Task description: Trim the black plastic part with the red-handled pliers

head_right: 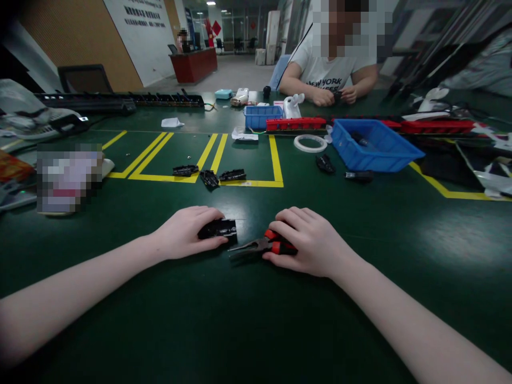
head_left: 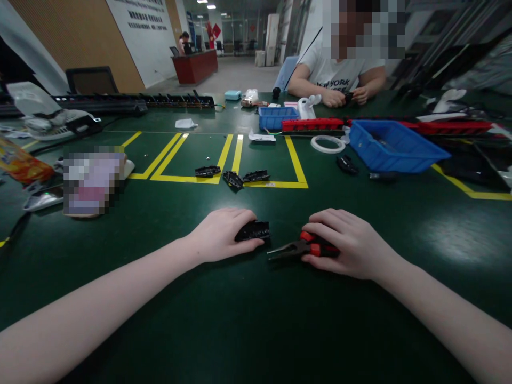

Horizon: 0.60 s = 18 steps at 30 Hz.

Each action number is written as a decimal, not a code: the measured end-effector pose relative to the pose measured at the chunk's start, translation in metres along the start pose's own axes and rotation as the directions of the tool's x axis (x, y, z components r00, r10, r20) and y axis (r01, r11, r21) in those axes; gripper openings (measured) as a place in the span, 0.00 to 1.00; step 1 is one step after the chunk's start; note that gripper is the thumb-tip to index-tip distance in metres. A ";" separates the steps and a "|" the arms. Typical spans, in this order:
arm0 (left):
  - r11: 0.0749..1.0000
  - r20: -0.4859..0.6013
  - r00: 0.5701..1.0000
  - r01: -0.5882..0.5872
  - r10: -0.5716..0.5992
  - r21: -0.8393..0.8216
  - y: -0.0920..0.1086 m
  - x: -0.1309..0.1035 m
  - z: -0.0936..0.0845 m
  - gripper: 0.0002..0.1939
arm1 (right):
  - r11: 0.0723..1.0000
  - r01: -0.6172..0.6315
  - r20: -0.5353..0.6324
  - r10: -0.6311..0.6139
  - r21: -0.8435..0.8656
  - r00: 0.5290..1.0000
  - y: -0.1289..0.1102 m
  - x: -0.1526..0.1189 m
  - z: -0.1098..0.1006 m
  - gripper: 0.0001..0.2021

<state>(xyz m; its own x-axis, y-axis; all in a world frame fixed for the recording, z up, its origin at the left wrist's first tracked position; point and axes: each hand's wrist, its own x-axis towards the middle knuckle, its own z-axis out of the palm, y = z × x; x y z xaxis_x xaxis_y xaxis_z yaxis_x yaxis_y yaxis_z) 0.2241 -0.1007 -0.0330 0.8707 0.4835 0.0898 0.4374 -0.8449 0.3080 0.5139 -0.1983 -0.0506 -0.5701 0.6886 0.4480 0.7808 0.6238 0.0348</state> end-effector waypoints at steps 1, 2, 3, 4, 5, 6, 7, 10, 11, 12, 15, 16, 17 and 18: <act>1.000 0.008 1.000 -0.001 0.001 0.008 0.000 0.000 0.000 0.18 | 1.000 -0.003 -0.028 0.002 -0.030 1.000 -0.003 0.001 -0.002 0.19; 1.000 0.017 1.000 -0.003 0.003 0.018 0.001 -0.001 0.000 0.18 | 0.998 -0.018 -0.052 0.015 -0.057 0.999 -0.005 0.003 -0.003 0.18; 1.000 0.026 1.000 -0.007 0.007 0.030 0.001 -0.001 0.000 0.18 | 0.996 -0.038 -0.071 0.032 -0.079 0.997 -0.009 0.005 -0.004 0.18; 0.999 0.033 0.999 -0.014 0.012 0.041 0.002 -0.001 0.001 0.18 | 0.994 -0.057 -0.083 0.050 -0.093 0.995 -0.012 0.007 -0.004 0.18; 0.999 0.039 0.999 -0.021 0.019 0.050 0.002 -0.001 0.001 0.18 | 0.992 -0.070 -0.092 0.061 -0.101 0.994 -0.015 0.010 -0.004 0.17; 0.998 0.043 0.999 -0.029 0.027 0.058 0.003 -0.002 0.001 0.17 | 0.992 -0.073 -0.101 0.062 -0.107 0.993 -0.017 0.012 -0.004 0.17; 0.997 0.043 0.999 -0.036 0.034 0.063 0.003 -0.002 0.001 0.17 | 0.992 -0.068 -0.104 0.056 -0.111 0.993 -0.020 0.014 -0.003 0.17; 0.996 0.036 0.998 -0.055 0.053 0.066 0.003 -0.001 0.001 0.16 | 0.991 -0.052 -0.102 0.040 -0.120 0.994 -0.025 0.019 -0.001 0.17; 0.996 0.035 0.998 -0.060 0.058 0.063 0.003 -0.001 0.002 0.16 | 0.991 -0.060 -0.101 0.047 -0.123 0.994 -0.026 0.019 -0.001 0.17; 0.996 0.036 0.997 -0.064 0.062 0.059 0.003 -0.001 0.002 0.16 | 0.990 -0.070 -0.098 0.057 -0.127 0.993 -0.027 0.020 -0.001 0.17; 0.996 0.040 0.997 -0.071 0.069 0.053 0.002 -0.001 0.002 0.16 | 0.985 -0.074 -0.098 0.059 -0.154 0.993 -0.029 0.020 -0.001 0.16; 0.996 0.043 0.997 -0.072 0.069 0.054 0.002 -0.001 0.002 0.16 | 0.984 -0.062 -0.100 0.046 -0.166 0.994 -0.029 0.020 -0.002 0.16; 0.996 0.045 0.997 -0.071 0.069 0.057 0.003 -0.001 0.001 0.16 | 0.983 -0.049 -0.102 0.031 -0.177 0.994 -0.029 0.021 -0.002 0.16; 0.996 0.045 0.997 -0.071 0.068 0.061 0.003 -0.001 0.001 0.16 | 0.982 -0.038 -0.103 0.019 -0.186 0.995 -0.029 0.021 -0.002 0.16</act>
<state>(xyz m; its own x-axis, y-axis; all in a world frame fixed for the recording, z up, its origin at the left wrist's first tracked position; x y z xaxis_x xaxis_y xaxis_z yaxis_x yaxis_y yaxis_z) 0.2246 -0.1038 -0.0336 0.9077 0.4142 0.0673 0.3878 -0.8892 0.2427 0.4800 -0.2026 -0.0404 -0.5257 0.6589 0.5380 0.8359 0.5175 0.1830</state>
